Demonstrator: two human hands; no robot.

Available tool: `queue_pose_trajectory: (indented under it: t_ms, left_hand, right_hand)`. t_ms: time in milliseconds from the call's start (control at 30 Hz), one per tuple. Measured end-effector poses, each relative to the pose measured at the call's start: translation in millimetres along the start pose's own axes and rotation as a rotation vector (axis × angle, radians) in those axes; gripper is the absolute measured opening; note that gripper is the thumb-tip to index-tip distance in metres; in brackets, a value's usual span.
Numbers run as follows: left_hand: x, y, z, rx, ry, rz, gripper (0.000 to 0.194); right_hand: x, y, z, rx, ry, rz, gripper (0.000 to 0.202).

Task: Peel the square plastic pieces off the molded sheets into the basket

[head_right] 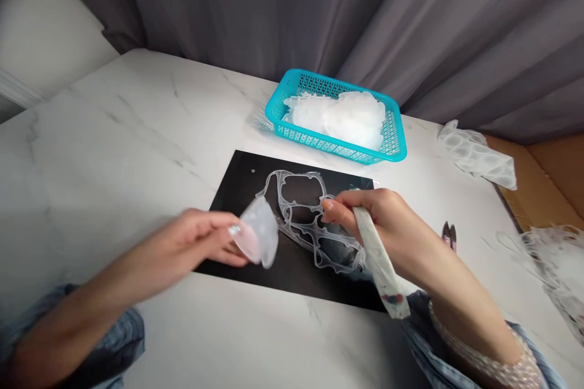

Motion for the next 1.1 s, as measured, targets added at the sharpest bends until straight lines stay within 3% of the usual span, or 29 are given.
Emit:
queue_pose_trajectory:
  t_ms: [133, 167, 233, 533, 700, 833, 933, 1100]
  left_hand:
    - [36.7, 74.6, 19.5, 0.575, -0.161, -0.197, 0.015]
    - [43.1, 85.3, 26.3, 0.681, -0.173, -0.258, 0.014]
    - [49.1, 93.4, 32.6, 0.77, -0.167, -0.355, 0.012]
    - [55.8, 94.1, 35.4, 0.812, -0.168, -0.611, 0.013]
    - [42.0, 93.0, 26.6, 0.75, -0.145, -0.247, 0.01]
    - [29.2, 70.7, 9.3, 0.513, -0.137, 0.057, 0.007]
    - [23.0, 52.4, 1.2, 0.401, -0.127, 0.304, 0.01]
    - [13.7, 29.5, -6.2, 0.297, -0.061, 0.533, 0.011]
  right_hand:
    - [0.5, 4.0, 1.0, -0.023, -0.021, -0.01, 0.057]
    - [0.6, 5.0, 1.0, -0.02, -0.022, -0.02, 0.055]
    - [1.9, 6.6, 0.1, -0.006, -0.023, -0.033, 0.051]
    - [11.6, 5.8, -8.6, 0.055, 0.021, -0.022, 0.039]
    - [3.4, 10.7, -6.3, 0.091, 0.064, -0.08, 0.039]
    - [-2.1, 21.7, -3.0, 0.156, 0.074, -0.133, 0.041]
    - [-3.1, 29.3, -1.8, 0.196, 0.116, -0.224, 0.043]
    - [5.1, 16.6, -7.4, 0.076, 0.114, -0.541, 0.039]
Point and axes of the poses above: each hand's wrist, its own z-axis away from the middle knuckle, its own y-axis out of the back of the hand, x = y × z, the point moved 10 cm from there along -z, towards the middle knuckle, and after that the axes turned 7 degrees about -y, right-handed, at the moved point
